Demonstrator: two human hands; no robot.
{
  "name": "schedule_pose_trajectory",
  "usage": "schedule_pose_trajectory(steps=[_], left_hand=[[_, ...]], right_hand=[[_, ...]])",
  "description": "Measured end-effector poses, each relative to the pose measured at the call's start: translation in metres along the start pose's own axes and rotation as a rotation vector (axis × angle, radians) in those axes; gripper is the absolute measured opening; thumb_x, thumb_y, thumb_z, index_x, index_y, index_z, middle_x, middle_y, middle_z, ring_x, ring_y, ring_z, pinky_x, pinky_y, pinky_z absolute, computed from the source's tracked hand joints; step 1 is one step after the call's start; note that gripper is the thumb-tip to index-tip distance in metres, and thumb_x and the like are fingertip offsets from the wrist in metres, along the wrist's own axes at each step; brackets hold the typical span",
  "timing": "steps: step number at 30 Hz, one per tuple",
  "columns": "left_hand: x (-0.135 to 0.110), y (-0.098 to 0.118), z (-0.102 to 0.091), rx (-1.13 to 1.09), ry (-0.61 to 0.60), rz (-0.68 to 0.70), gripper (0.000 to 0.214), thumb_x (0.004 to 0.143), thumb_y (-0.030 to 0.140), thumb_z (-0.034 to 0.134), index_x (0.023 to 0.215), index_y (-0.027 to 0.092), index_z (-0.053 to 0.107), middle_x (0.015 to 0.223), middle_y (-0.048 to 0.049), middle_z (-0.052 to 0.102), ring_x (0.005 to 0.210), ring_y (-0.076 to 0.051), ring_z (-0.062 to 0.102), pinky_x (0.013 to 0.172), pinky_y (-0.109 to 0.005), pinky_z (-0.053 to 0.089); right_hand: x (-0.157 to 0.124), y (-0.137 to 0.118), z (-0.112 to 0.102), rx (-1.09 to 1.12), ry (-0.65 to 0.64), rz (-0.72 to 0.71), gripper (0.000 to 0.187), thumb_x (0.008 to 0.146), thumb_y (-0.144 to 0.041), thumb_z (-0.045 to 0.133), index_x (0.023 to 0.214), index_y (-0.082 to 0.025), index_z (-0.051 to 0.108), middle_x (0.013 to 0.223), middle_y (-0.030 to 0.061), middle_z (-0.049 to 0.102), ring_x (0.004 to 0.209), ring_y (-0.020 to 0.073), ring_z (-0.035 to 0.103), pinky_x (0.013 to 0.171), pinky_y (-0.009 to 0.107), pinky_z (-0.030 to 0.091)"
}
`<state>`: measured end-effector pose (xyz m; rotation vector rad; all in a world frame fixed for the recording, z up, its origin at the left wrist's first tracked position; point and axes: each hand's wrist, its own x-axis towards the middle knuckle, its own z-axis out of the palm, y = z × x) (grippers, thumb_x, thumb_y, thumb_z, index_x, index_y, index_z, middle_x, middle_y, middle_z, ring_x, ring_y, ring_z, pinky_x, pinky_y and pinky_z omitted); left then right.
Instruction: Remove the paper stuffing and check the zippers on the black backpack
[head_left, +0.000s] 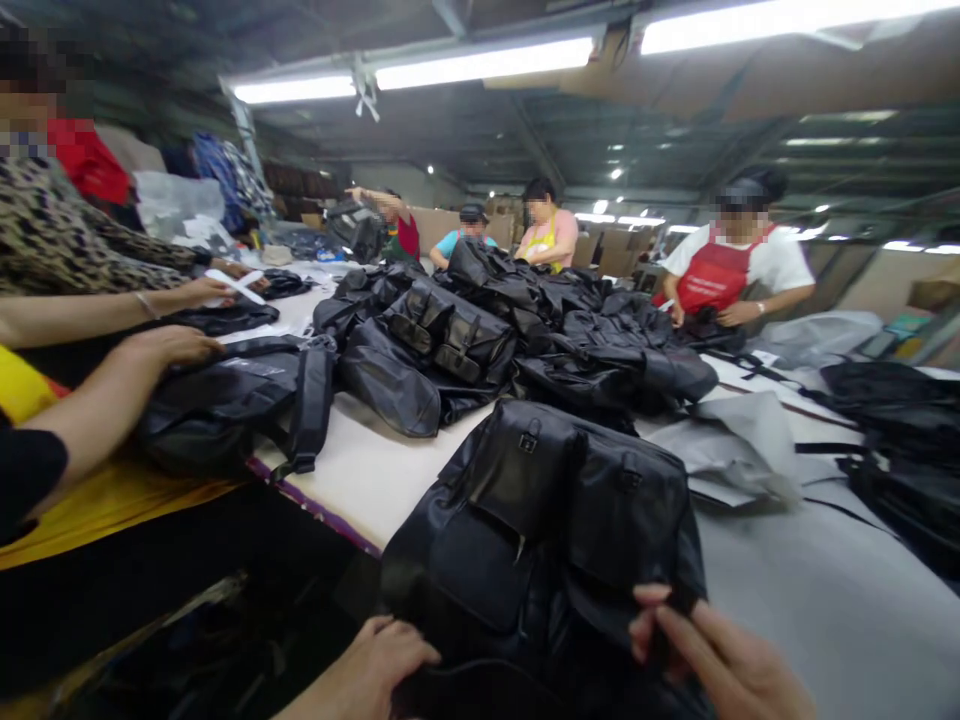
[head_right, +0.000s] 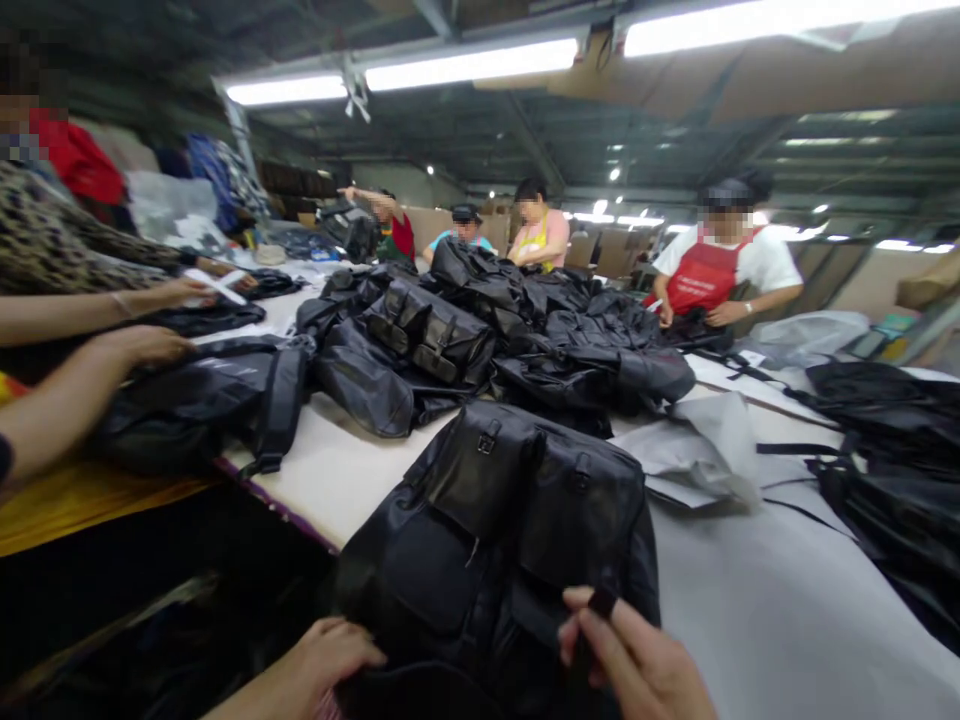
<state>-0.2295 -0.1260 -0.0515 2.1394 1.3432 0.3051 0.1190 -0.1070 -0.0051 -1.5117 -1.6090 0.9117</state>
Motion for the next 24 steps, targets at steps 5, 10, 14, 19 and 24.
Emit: schedule_pose_trajectory(steps=[5, 10, 14, 19, 24], left_hand=[[0.045, 0.047, -0.044, -0.017, 0.312, 0.011, 0.022, 0.083, 0.041, 0.052, 0.093, 0.025, 0.062, 0.086, 0.0005, 0.064, 0.081, -0.017, 0.058, 0.075, -0.027, 0.044], [0.13, 0.112, -0.05, -0.105, 0.479, 0.281, 0.017, 0.083, 0.032, 0.053, 0.094, 0.022, 0.062, 0.085, -0.0002, 0.062, 0.08, -0.015, 0.057, 0.075, -0.025, 0.043], [0.197, 0.134, -0.017, -0.229, 0.453, 0.235, 0.018, 0.079, 0.032, 0.055, 0.086, 0.019, 0.065, 0.08, -0.0013, 0.063, 0.074, -0.014, 0.057, 0.071, -0.025, 0.043], [0.234, 0.144, 0.001, -0.357, 0.482, 0.145, 0.021, 0.079, 0.034, 0.05, 0.075, 0.018, 0.064, 0.074, -0.0014, 0.063, 0.07, -0.014, 0.056, 0.068, -0.026, 0.041], [0.231, 0.152, -0.01, -0.521, 0.333, 0.111, 0.016, 0.073, 0.028, 0.053, 0.067, 0.016, 0.062, 0.065, 0.0003, 0.059, 0.064, -0.013, 0.052, 0.062, -0.024, 0.038]], right_hand=[[0.052, -0.017, -0.014, 0.12, 0.456, 0.115, 0.043, 0.072, -0.055, 0.058, 0.089, -0.016, 0.067, 0.065, 0.0013, 0.063, 0.052, 0.0115, 0.051, 0.046, 0.02, 0.04], [0.063, 0.0, 0.007, 0.289, 0.325, 0.173, 0.042, 0.072, -0.054, 0.057, 0.081, -0.014, 0.065, 0.065, 0.0025, 0.063, 0.054, 0.0118, 0.052, 0.046, 0.02, 0.037], [0.054, 0.013, 0.012, 0.323, 0.256, 0.222, 0.048, 0.07, -0.051, 0.055, 0.099, -0.013, 0.064, 0.066, 0.0024, 0.064, 0.056, 0.0142, 0.055, 0.047, 0.022, 0.039], [0.053, 0.016, 0.009, 0.287, 0.217, 0.175, 0.046, 0.073, -0.045, 0.053, 0.105, -0.014, 0.062, 0.064, 0.0009, 0.064, 0.055, 0.0139, 0.054, 0.046, 0.022, 0.036], [0.062, 0.021, 0.006, 0.273, 0.162, 0.207, 0.043, 0.075, -0.043, 0.051, 0.102, -0.013, 0.063, 0.064, 0.001, 0.062, 0.052, 0.0133, 0.052, 0.045, 0.023, 0.035]])
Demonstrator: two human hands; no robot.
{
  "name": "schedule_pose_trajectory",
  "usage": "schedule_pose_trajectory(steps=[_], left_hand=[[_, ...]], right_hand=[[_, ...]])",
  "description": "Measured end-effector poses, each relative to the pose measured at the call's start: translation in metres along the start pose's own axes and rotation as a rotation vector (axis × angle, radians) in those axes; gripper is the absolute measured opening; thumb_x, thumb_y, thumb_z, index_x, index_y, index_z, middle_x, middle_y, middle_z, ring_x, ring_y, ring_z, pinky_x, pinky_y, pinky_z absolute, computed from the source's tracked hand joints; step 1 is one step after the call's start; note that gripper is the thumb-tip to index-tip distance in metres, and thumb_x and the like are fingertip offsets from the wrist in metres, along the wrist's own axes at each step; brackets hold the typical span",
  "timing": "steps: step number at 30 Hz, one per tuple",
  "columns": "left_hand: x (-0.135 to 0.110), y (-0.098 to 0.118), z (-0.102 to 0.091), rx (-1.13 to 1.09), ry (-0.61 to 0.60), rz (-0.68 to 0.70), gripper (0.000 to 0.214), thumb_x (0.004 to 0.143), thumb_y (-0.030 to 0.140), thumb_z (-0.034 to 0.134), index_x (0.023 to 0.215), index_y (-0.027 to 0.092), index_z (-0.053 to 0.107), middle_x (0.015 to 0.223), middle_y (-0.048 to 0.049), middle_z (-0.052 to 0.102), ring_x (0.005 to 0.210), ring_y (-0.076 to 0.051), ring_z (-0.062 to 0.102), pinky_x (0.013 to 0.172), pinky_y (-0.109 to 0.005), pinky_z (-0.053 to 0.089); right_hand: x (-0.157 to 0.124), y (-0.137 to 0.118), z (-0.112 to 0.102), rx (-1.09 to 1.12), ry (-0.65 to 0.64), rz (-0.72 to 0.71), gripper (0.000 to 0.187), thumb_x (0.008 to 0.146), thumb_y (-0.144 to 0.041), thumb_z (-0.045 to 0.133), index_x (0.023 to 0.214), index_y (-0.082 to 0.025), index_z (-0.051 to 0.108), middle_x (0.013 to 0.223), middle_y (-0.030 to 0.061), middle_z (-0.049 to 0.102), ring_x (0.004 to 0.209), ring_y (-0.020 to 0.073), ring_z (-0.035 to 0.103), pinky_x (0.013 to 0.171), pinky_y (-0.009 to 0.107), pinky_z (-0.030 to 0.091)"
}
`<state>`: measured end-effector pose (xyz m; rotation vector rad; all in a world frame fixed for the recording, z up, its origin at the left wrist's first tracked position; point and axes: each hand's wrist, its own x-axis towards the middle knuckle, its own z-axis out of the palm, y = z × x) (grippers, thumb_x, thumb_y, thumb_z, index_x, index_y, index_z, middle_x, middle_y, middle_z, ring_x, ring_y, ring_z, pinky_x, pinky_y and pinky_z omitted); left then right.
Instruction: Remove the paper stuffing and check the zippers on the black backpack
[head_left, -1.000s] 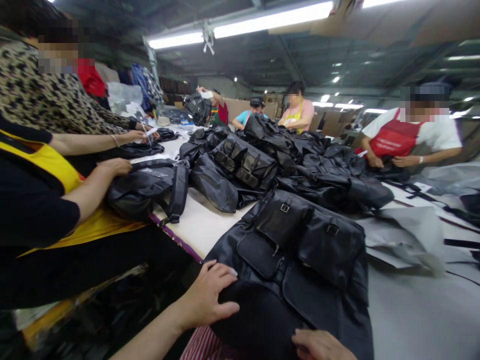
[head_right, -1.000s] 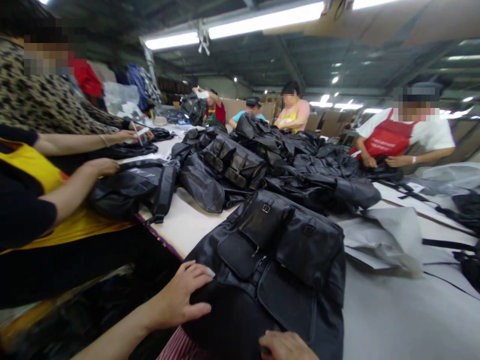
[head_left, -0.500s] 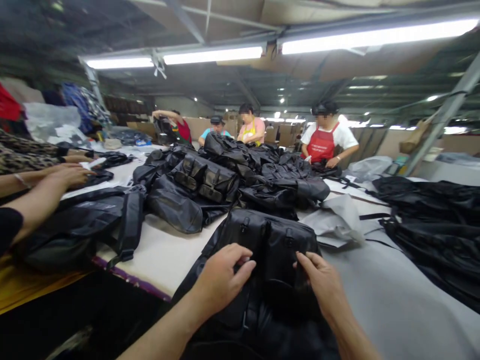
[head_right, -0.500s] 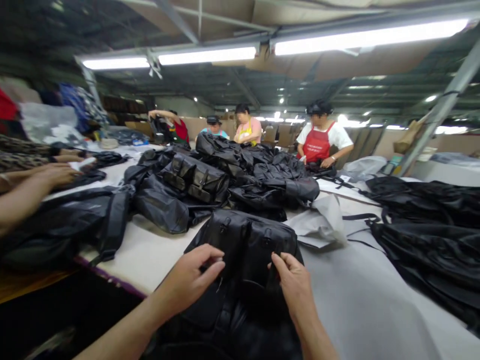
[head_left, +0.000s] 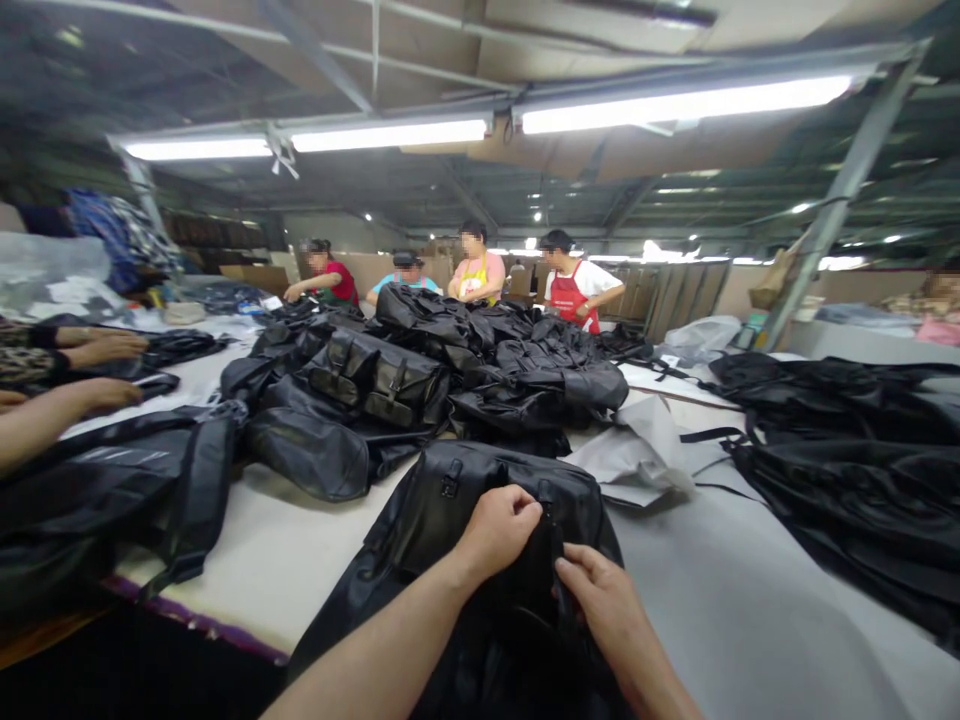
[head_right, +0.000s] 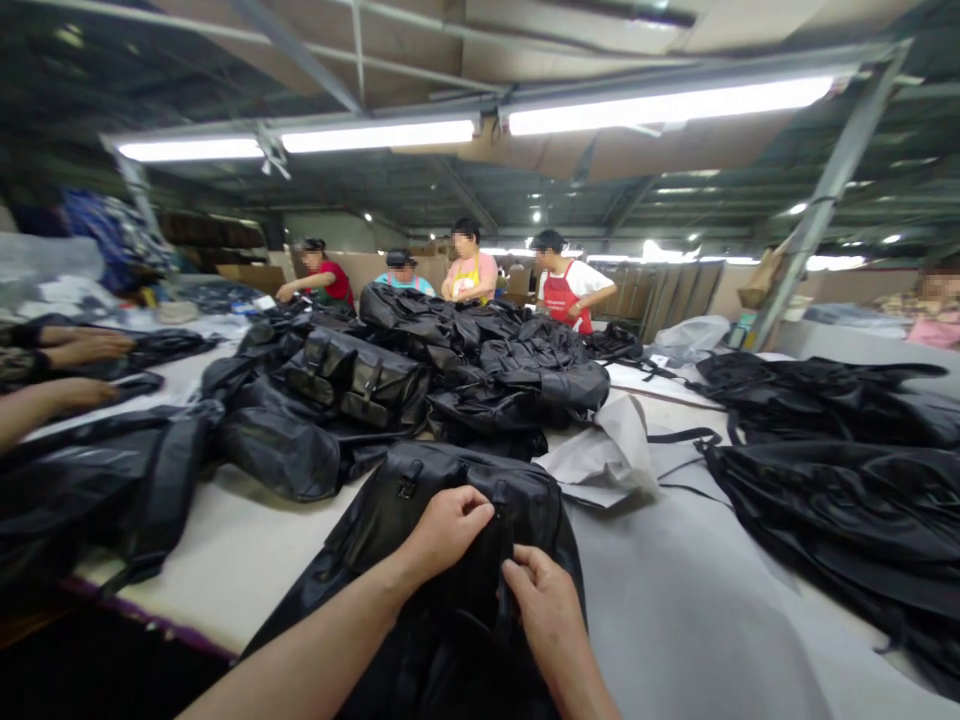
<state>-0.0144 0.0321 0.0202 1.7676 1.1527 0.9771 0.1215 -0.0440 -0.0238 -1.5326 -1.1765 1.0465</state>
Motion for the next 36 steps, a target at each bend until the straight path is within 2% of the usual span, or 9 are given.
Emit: schedule_pose_trajectory(steps=[4, 10, 15, 18, 20, 25, 28, 32, 36], left_hand=[[0.003, 0.006, -0.005, -0.211, -0.1, -0.264, 0.017, 0.069, 0.029, 0.055, 0.059, 0.016, 0.053, 0.051, 0.0047, 0.046, 0.046, -0.008, 0.038, 0.046, -0.021, 0.029], [0.012, 0.007, -0.011, -0.276, -0.171, -0.324, 0.017, 0.069, 0.031, 0.053, 0.062, 0.016, 0.052, 0.05, 0.0057, 0.042, 0.039, -0.006, 0.03, 0.039, -0.021, 0.018], [-0.001, 0.009, -0.012, -0.23, -0.199, -0.229, 0.028, 0.075, 0.04, 0.05, 0.074, 0.014, 0.06, 0.059, 0.0026, 0.051, 0.047, -0.007, 0.039, 0.047, -0.021, 0.029], [-0.017, 0.01, -0.011, 0.019, -0.207, -0.017, 0.028, 0.07, 0.043, 0.06, 0.076, 0.016, 0.06, 0.07, 0.0011, 0.056, 0.062, -0.011, 0.048, 0.057, -0.023, 0.034], [-0.025, 0.008, -0.009, 0.219, -0.195, 0.083, 0.025, 0.067, 0.041, 0.064, 0.071, 0.017, 0.059, 0.073, 0.0011, 0.057, 0.067, -0.013, 0.049, 0.059, -0.024, 0.032], [-0.027, -0.002, -0.002, 0.266, -0.21, 0.0, 0.027, 0.076, 0.04, 0.054, 0.06, 0.017, 0.052, 0.06, 0.0036, 0.05, 0.06, -0.011, 0.046, 0.054, -0.023, 0.028], [-0.02, -0.006, -0.001, 0.211, -0.24, 0.003, 0.03, 0.078, 0.04, 0.051, 0.058, 0.017, 0.05, 0.057, 0.0044, 0.047, 0.058, -0.011, 0.044, 0.052, -0.023, 0.027], [-0.013, -0.006, -0.002, 0.174, -0.27, -0.027, 0.032, 0.078, 0.04, 0.049, 0.056, 0.017, 0.047, 0.054, 0.0052, 0.043, 0.053, -0.009, 0.039, 0.05, -0.023, 0.024], [-0.009, -0.009, -0.004, 0.115, -0.262, -0.057, 0.035, 0.079, 0.042, 0.047, 0.054, 0.017, 0.045, 0.052, 0.0058, 0.038, 0.052, -0.009, 0.036, 0.049, -0.023, 0.024]], right_hand=[[0.008, -0.002, -0.002, -0.027, -0.065, -0.161, 0.035, 0.078, -0.042, 0.051, 0.097, -0.017, 0.066, 0.081, 0.0028, 0.067, 0.075, 0.018, 0.06, 0.066, 0.026, 0.044], [0.015, -0.011, -0.002, -0.13, -0.005, -0.305, 0.032, 0.084, -0.042, 0.047, 0.101, -0.021, 0.064, 0.096, 0.0019, 0.067, 0.088, 0.0189, 0.059, 0.08, 0.028, 0.041], [0.027, -0.03, 0.0, -0.203, 0.142, -0.302, 0.03, 0.081, -0.043, 0.049, 0.097, -0.02, 0.06, 0.088, 0.0024, 0.067, 0.083, 0.0193, 0.06, 0.076, 0.029, 0.042], [0.04, -0.045, 0.002, -0.24, 0.27, -0.29, 0.032, 0.077, -0.042, 0.054, 0.099, -0.019, 0.054, 0.071, 0.0001, 0.065, 0.073, 0.0194, 0.06, 0.071, 0.03, 0.042], [0.047, -0.053, 0.0, -0.28, 0.267, -0.304, 0.031, 0.077, -0.042, 0.053, 0.098, -0.019, 0.054, 0.066, -0.0012, 0.062, 0.067, 0.0187, 0.059, 0.067, 0.029, 0.042], [0.056, -0.072, -0.017, -0.437, 0.163, -0.301, 0.038, 0.085, -0.051, 0.037, 0.086, -0.023, 0.064, 0.069, 0.0004, 0.063, 0.068, 0.0183, 0.059, 0.065, 0.03, 0.042], [0.066, -0.079, -0.025, -0.491, 0.155, -0.385, 0.036, 0.081, -0.052, 0.047, 0.085, -0.024, 0.068, 0.087, 0.0028, 0.066, 0.086, 0.0198, 0.059, 0.077, 0.031, 0.042], [0.078, -0.084, -0.022, -0.408, 0.046, -0.406, 0.026, 0.071, -0.04, 0.059, 0.084, -0.02, 0.069, 0.084, 0.0036, 0.065, 0.079, 0.0179, 0.059, 0.073, 0.03, 0.044], [0.061, -0.081, -0.014, -0.401, 0.095, -0.643, 0.014, 0.076, -0.031, 0.056, 0.07, -0.02, 0.061, 0.075, 0.0009, 0.06, 0.075, 0.0162, 0.057, 0.07, 0.029, 0.045]])
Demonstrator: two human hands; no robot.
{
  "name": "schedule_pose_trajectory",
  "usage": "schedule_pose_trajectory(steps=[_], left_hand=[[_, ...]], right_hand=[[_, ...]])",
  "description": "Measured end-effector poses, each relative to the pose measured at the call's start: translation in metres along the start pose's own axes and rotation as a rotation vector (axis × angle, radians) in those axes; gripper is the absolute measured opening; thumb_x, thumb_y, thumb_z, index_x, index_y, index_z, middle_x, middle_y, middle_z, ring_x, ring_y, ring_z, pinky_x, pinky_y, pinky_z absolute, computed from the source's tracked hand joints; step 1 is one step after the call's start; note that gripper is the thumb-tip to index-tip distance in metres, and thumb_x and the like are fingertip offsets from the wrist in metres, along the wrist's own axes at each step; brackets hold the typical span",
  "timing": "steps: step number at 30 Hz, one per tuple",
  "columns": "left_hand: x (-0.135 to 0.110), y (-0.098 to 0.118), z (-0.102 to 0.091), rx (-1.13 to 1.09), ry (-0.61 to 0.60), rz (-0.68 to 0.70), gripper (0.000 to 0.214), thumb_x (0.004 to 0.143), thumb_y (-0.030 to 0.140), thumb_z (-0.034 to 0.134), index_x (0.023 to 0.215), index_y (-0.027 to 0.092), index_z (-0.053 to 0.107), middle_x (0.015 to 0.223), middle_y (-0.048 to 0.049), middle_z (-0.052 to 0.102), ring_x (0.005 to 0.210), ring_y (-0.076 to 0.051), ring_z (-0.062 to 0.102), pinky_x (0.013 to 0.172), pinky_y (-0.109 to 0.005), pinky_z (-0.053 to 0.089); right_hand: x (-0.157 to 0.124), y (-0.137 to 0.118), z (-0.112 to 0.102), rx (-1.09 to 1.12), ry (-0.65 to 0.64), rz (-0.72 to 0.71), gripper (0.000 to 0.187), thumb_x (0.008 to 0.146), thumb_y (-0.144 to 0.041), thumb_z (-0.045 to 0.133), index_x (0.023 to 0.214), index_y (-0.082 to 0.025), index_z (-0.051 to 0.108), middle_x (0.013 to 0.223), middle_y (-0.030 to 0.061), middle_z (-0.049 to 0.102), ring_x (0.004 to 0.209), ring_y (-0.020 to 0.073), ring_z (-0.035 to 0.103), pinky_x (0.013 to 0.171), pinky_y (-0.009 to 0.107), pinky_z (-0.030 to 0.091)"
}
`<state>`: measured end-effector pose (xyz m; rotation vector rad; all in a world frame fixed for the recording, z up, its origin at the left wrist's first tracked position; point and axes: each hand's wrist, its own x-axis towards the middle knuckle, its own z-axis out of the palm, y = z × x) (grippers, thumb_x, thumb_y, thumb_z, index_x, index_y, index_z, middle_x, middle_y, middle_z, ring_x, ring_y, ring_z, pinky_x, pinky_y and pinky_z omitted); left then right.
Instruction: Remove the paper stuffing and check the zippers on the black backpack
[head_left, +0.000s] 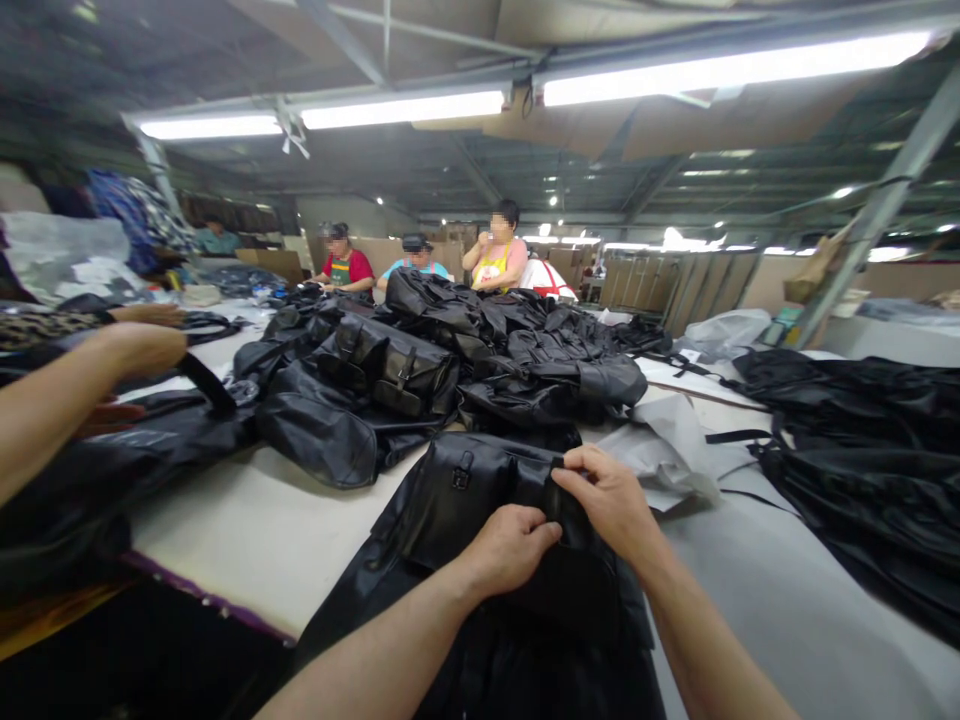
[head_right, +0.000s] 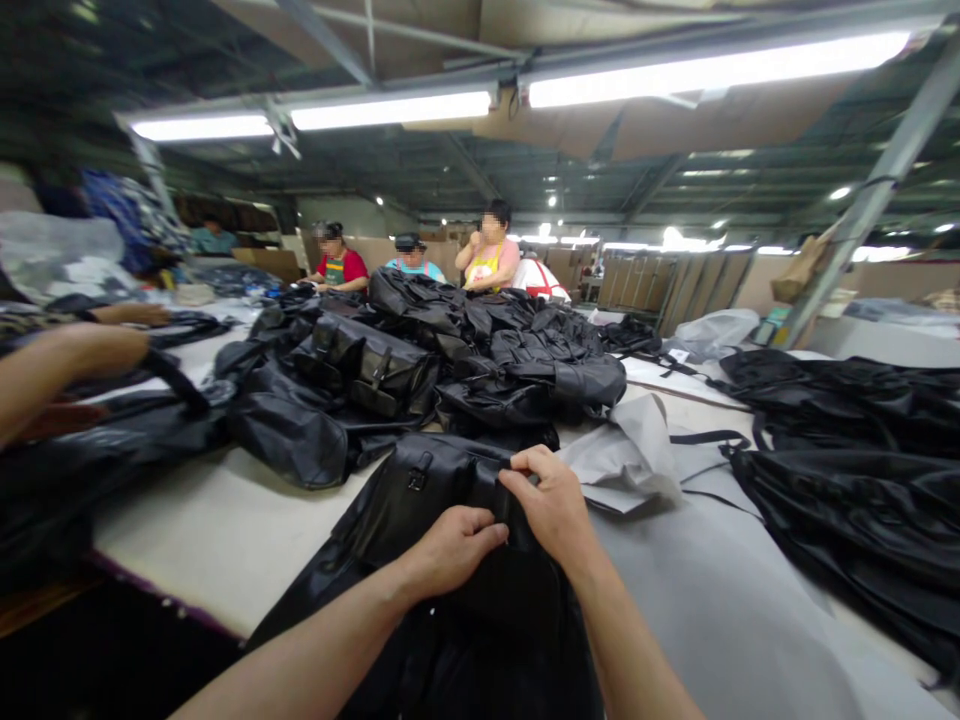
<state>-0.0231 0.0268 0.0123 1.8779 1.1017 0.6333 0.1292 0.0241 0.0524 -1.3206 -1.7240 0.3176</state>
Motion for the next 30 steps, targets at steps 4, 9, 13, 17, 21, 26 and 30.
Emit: schedule_pose_trajectory(steps=[4, 9, 13, 17, 21, 26, 30], left_hand=[[0.002, -0.006, 0.004, -0.052, 0.023, 0.045, 0.036, 0.079, 0.043, 0.046, 0.055, 0.016, 0.048, 0.052, 0.0054, 0.037, 0.054, -0.01, 0.035, 0.05, -0.023, 0.025], [0.001, -0.005, 0.005, -0.154, 0.0, -0.011, 0.025, 0.076, 0.03, 0.046, 0.059, 0.014, 0.056, 0.054, 0.0042, 0.044, 0.055, -0.01, 0.038, 0.052, -0.022, 0.028], [-0.001, 0.001, -0.004, -0.447, -0.134, -0.073, 0.017, 0.07, 0.025, 0.054, 0.078, 0.014, 0.065, 0.071, 0.0007, 0.062, 0.067, -0.012, 0.051, 0.064, -0.022, 0.038], [0.006, 0.011, -0.009, -0.656, -0.149, -0.159, 0.033, 0.076, 0.041, 0.052, 0.076, 0.011, 0.068, 0.073, -0.004, 0.066, 0.07, -0.014, 0.057, 0.072, -0.026, 0.041], [0.015, 0.016, -0.008, -0.578, -0.108, -0.244, 0.044, 0.073, 0.052, 0.055, 0.07, 0.01, 0.068, 0.068, -0.005, 0.066, 0.063, -0.014, 0.056, 0.068, -0.028, 0.043], [0.014, 0.006, -0.009, -0.442, -0.119, -0.171, 0.029, 0.067, 0.041, 0.063, 0.068, 0.012, 0.068, 0.064, -0.0019, 0.064, 0.063, -0.013, 0.054, 0.066, -0.026, 0.04], [0.012, 0.002, -0.008, -0.413, -0.111, -0.141, 0.024, 0.069, 0.035, 0.06, 0.068, 0.013, 0.069, 0.062, -0.0006, 0.063, 0.064, -0.013, 0.053, 0.066, -0.025, 0.04]], right_hand=[[-0.052, 0.0, 0.011, -0.084, 0.166, -0.289, 0.011, 0.085, -0.021, 0.051, 0.087, -0.021, 0.061, 0.091, 0.0048, 0.06, 0.087, 0.0163, 0.058, 0.076, 0.029, 0.048], [-0.105, 0.016, 0.027, -0.166, 0.208, -0.43, 0.021, 0.083, -0.008, 0.051, 0.098, -0.02, 0.059, 0.095, 0.0074, 0.061, 0.09, 0.016, 0.058, 0.075, 0.028, 0.052], [-0.111, 0.02, 0.029, -0.195, 0.223, -0.434, 0.022, 0.082, -0.006, 0.051, 0.098, -0.019, 0.06, 0.096, 0.0079, 0.062, 0.09, 0.0161, 0.059, 0.075, 0.029, 0.053], [-0.11, 0.02, 0.028, -0.209, 0.191, -0.459, 0.023, 0.081, -0.005, 0.051, 0.097, -0.019, 0.06, 0.095, 0.0071, 0.063, 0.09, 0.0163, 0.06, 0.076, 0.03, 0.053], [-0.114, 0.024, 0.03, -0.251, 0.181, -0.468, 0.025, 0.081, -0.006, 0.05, 0.098, -0.02, 0.061, 0.095, 0.0066, 0.065, 0.09, 0.0167, 0.061, 0.077, 0.031, 0.053], [-0.12, 0.029, 0.03, -0.284, 0.176, -0.471, 0.026, 0.081, -0.005, 0.048, 0.098, -0.02, 0.061, 0.096, 0.0071, 0.065, 0.09, 0.0176, 0.061, 0.077, 0.032, 0.053], [-0.122, 0.03, 0.031, -0.277, 0.161, -0.464, 0.027, 0.081, -0.006, 0.048, 0.1, -0.02, 0.06, 0.098, 0.0072, 0.065, 0.091, 0.0175, 0.061, 0.078, 0.032, 0.053]])
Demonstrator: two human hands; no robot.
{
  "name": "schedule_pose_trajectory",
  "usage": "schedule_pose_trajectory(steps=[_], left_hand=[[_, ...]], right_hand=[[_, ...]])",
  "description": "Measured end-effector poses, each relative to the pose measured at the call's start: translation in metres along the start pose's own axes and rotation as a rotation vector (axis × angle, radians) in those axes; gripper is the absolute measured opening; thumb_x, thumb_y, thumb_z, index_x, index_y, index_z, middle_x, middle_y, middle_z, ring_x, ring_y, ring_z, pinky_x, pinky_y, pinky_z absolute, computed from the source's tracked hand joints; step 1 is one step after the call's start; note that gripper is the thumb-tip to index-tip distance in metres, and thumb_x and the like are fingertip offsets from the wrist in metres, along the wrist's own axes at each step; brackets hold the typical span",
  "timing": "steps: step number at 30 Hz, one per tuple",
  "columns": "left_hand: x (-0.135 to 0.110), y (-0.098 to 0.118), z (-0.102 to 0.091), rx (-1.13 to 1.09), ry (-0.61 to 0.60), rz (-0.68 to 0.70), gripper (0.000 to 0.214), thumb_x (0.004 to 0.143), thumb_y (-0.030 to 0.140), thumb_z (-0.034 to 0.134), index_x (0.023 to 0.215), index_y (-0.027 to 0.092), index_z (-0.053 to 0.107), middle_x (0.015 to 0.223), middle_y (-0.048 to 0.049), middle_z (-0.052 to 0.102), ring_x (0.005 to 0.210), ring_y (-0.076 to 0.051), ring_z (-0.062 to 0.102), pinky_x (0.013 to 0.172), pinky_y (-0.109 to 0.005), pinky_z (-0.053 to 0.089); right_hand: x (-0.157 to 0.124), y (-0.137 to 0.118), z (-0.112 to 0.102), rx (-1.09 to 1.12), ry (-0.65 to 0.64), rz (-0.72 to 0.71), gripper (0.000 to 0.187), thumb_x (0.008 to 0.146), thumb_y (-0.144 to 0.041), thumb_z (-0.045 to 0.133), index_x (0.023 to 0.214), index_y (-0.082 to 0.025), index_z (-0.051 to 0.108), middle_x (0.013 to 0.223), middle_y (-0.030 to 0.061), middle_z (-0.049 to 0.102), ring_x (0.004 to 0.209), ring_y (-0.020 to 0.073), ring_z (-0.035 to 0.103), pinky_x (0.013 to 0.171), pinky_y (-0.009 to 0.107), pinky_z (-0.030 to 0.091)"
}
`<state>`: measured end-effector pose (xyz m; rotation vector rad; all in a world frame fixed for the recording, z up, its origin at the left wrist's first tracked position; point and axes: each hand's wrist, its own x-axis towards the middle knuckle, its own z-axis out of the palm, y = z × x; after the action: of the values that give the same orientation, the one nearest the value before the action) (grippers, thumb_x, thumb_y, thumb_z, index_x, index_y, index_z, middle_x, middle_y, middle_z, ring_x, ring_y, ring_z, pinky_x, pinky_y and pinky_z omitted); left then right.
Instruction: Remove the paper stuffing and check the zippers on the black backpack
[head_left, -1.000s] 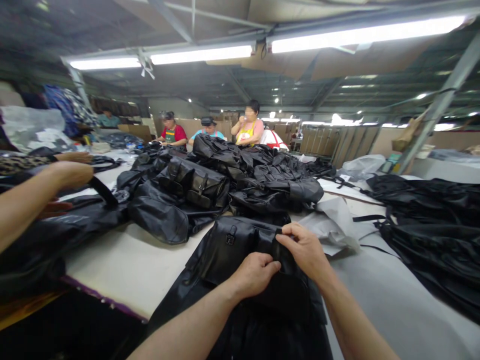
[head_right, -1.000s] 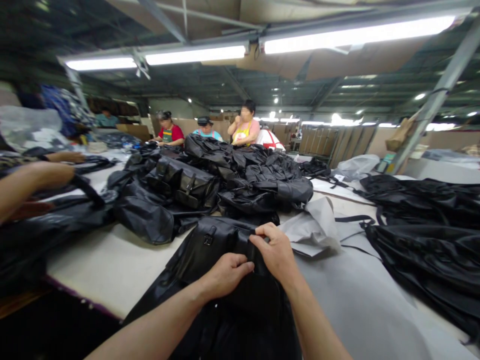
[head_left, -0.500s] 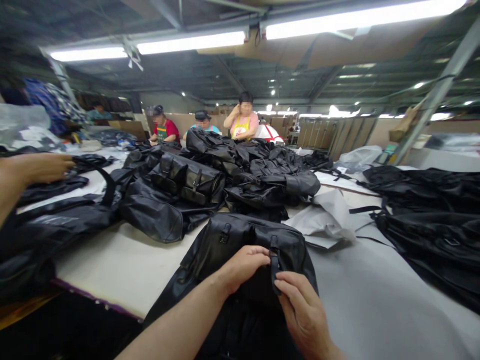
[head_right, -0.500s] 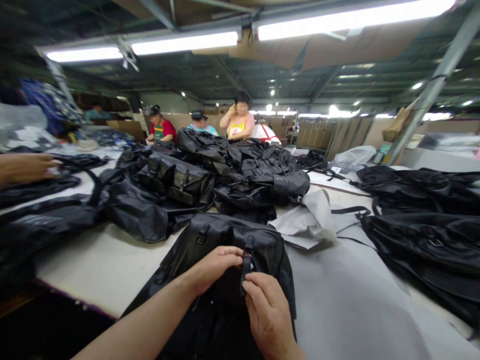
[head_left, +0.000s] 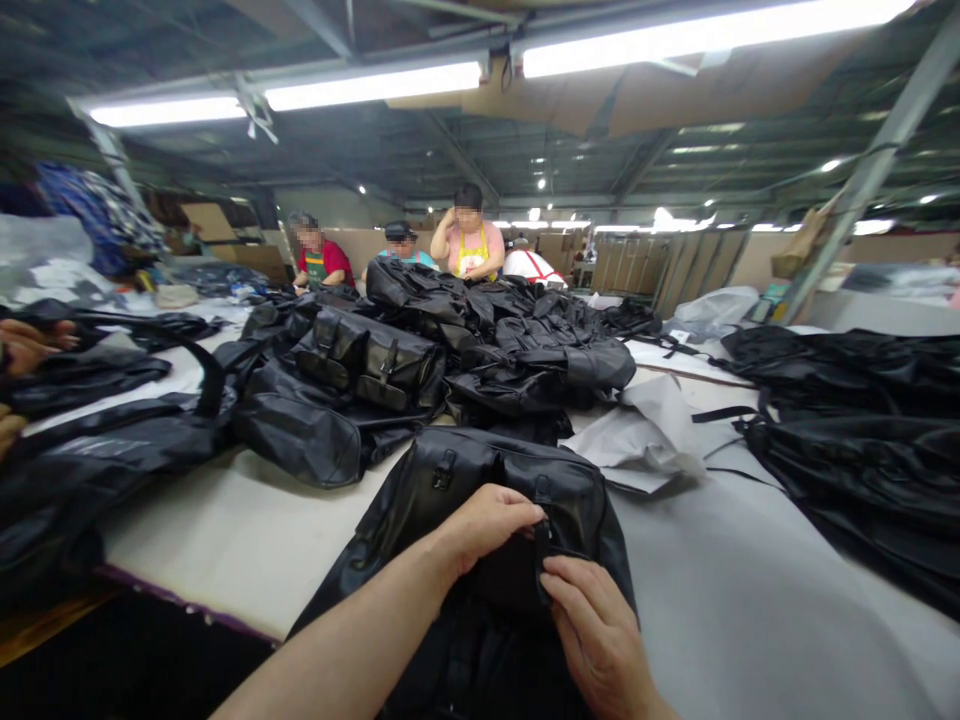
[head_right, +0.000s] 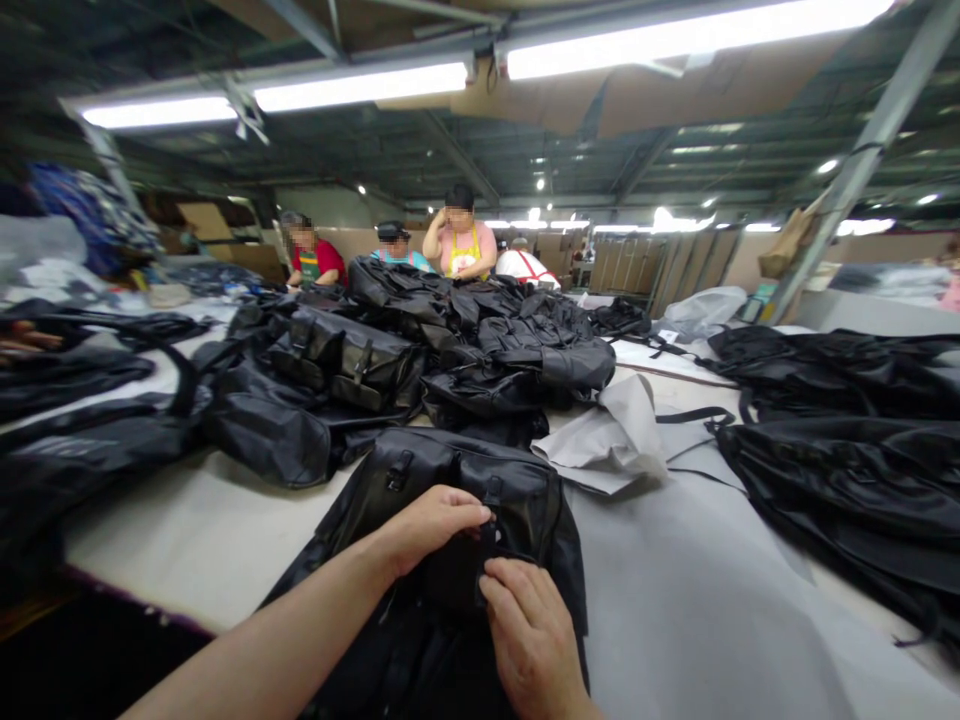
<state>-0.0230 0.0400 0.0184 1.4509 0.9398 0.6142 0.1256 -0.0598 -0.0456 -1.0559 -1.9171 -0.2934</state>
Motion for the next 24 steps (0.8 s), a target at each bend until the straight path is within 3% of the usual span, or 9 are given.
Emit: schedule_pose_trajectory(steps=[8, 24], left_hand=[[0.0023, 0.0034, 0.0077, 0.043, 0.097, -0.043, 0.021, 0.065, 0.033, 0.061, 0.058, 0.013, 0.064, 0.052, 0.0016, 0.056, 0.055, -0.012, 0.049, 0.056, -0.023, 0.036], [-0.0004, 0.0019, 0.0046, 0.11, 0.061, 0.036, 0.028, 0.071, 0.037, 0.057, 0.061, 0.012, 0.065, 0.054, 0.0018, 0.054, 0.056, -0.01, 0.044, 0.056, -0.022, 0.032]], right_hand=[[-0.0027, -0.0014, -0.0024, -0.001, 0.01, -0.046, 0.027, 0.08, -0.003, 0.048, 0.1, -0.017, 0.06, 0.096, 0.0088, 0.065, 0.09, 0.0172, 0.061, 0.075, 0.03, 0.053], [0.0011, -0.0044, 0.0006, 0.047, 0.021, 0.021, 0.023, 0.081, -0.004, 0.047, 0.096, -0.018, 0.058, 0.094, 0.0087, 0.063, 0.089, 0.0158, 0.061, 0.075, 0.028, 0.054]])
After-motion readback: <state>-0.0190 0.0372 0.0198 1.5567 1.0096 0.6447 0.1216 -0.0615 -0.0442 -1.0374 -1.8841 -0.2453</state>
